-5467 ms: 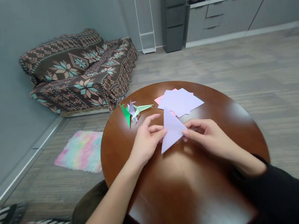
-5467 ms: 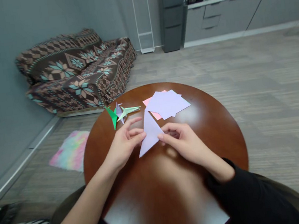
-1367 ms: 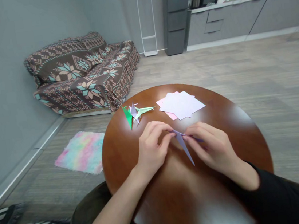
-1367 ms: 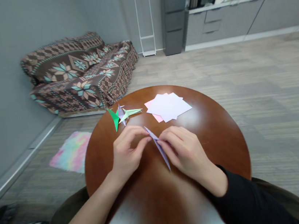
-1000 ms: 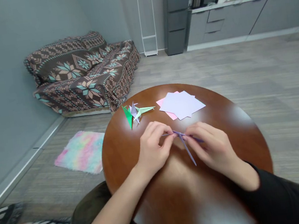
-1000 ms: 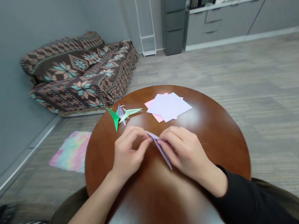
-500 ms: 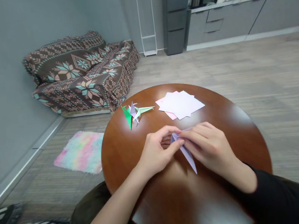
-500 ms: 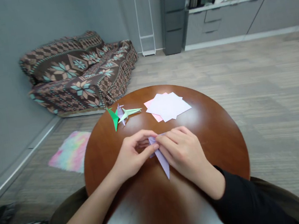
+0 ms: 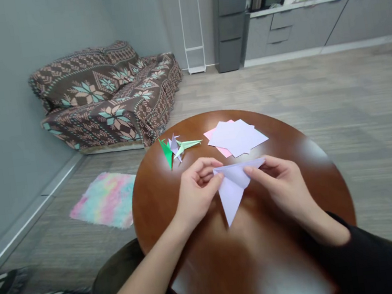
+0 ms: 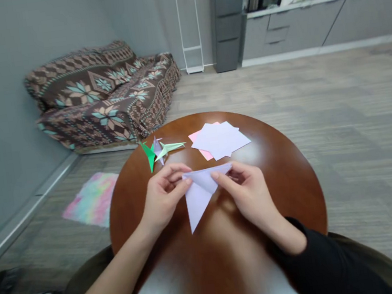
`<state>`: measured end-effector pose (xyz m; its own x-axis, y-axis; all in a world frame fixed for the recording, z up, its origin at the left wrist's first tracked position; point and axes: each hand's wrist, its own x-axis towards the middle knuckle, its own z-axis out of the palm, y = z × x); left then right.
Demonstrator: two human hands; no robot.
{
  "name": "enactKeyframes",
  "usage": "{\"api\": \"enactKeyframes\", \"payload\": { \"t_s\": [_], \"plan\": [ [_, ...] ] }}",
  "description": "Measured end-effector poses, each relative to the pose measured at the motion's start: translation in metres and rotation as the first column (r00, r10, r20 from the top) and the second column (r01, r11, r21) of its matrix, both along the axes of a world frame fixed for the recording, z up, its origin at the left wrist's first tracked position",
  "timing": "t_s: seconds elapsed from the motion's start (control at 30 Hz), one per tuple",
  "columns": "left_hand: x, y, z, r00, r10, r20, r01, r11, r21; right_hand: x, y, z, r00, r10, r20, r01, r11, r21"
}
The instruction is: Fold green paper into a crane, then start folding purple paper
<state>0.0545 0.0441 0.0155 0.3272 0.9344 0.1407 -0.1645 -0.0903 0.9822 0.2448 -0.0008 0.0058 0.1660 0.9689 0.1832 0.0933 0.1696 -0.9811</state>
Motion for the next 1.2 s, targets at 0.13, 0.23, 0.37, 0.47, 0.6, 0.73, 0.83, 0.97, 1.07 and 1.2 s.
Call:
{"api": "enactKeyframes", "payload": {
  "t_s": [0.13,0.23,0.37,0.47,0.6,0.73,0.83,0.97,1.07,1.2],
  "plan": [
    [0.0007,-0.0009,0.0005,0.999,-0.019,-0.05,0.018,1.0,-0.026,-0.0032,-0.0038,0.0045,0.996,-0.057,0.073,0.056,0.998,0.015],
    [0.0011,-0.0005,0.0002,0.999,0.007,-0.032,-0.008,0.999,-0.048,-0.0034,-0.0039,0.0056,0.993,-0.069,0.098,0.068,0.998,0.018],
    [0.0008,0.0018,-0.0012,0.998,0.056,-0.01,-0.057,0.997,-0.048,-0.0025,-0.0029,0.0045,0.992,-0.066,0.104,0.064,0.998,0.018],
    [0.0008,0.003,-0.0022,0.996,0.084,-0.011,-0.084,0.995,-0.05,-0.0026,-0.0032,0.0044,0.993,-0.061,0.099,0.06,0.998,0.017],
    [0.0011,0.0026,-0.0025,0.996,0.089,-0.004,-0.089,0.993,-0.083,-0.0027,-0.0036,0.0049,0.992,-0.077,0.096,0.075,0.997,0.024],
    [0.0007,0.0016,-0.002,0.995,0.093,-0.025,-0.095,0.994,-0.059,0.0003,-0.0011,0.0021,0.998,-0.034,0.047,0.034,0.999,0.004],
    [0.0001,0.0008,-0.0016,0.994,0.097,-0.046,-0.097,0.995,-0.005,0.0031,0.0017,-0.0011,0.999,0.03,-0.044,-0.031,0.999,-0.028],
    [-0.0003,0.0001,-0.0015,0.993,0.102,-0.053,-0.101,0.995,0.027,0.0037,0.0023,-0.0015,0.999,-0.006,-0.046,0.005,1.0,-0.023],
    [-0.0002,0.0005,-0.002,0.992,0.115,-0.056,-0.113,0.993,0.025,0.003,0.0012,0.0002,0.999,-0.031,-0.016,0.031,0.999,-0.022],
    [0.0004,0.0017,-0.0023,0.99,0.131,-0.061,-0.131,0.991,0.005,0.0027,0.0009,0.0015,0.999,-0.043,0.002,0.043,0.999,-0.023]
  ]
}}
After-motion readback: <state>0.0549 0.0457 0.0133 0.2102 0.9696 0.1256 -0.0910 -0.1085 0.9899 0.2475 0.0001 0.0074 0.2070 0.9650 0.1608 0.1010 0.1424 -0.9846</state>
